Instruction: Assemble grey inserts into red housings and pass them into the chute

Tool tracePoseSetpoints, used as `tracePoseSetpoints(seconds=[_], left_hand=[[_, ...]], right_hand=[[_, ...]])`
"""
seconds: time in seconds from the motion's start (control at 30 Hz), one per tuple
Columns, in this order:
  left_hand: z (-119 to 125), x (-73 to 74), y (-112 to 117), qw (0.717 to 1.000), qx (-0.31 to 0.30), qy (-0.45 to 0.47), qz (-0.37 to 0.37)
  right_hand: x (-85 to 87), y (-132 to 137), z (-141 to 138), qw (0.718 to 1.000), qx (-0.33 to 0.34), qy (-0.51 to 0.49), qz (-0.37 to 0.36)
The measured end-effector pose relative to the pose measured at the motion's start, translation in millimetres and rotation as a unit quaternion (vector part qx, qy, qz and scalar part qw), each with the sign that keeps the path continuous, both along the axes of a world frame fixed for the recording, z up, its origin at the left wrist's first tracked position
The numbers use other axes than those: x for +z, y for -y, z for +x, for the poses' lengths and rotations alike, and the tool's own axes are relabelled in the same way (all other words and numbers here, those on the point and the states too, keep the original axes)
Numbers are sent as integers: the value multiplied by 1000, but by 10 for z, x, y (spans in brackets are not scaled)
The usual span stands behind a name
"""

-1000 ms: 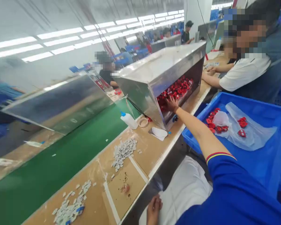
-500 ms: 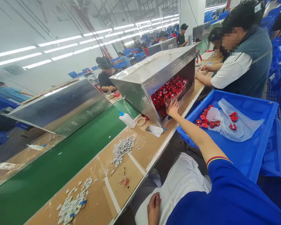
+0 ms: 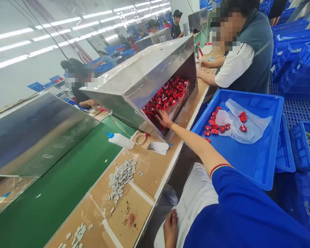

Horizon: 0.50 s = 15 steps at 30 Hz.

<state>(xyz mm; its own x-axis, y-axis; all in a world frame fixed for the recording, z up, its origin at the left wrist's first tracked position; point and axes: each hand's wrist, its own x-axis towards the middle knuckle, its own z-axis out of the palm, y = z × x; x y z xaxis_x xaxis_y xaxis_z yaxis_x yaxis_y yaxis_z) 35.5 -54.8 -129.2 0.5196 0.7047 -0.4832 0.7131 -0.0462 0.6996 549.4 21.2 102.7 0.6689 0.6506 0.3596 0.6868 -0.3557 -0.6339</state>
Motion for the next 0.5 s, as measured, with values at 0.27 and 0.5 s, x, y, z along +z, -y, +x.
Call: tracePoseSetpoints(seconds=[0.27,0.5], left_hand=[[225,-38,-44,999,21,24,-2],[424,-187,-176,998,-12,-56,-6]], right_hand=[[232,10,-29,1000,6,10,-20],[67,1881,-388,993,-103,11,-63]])
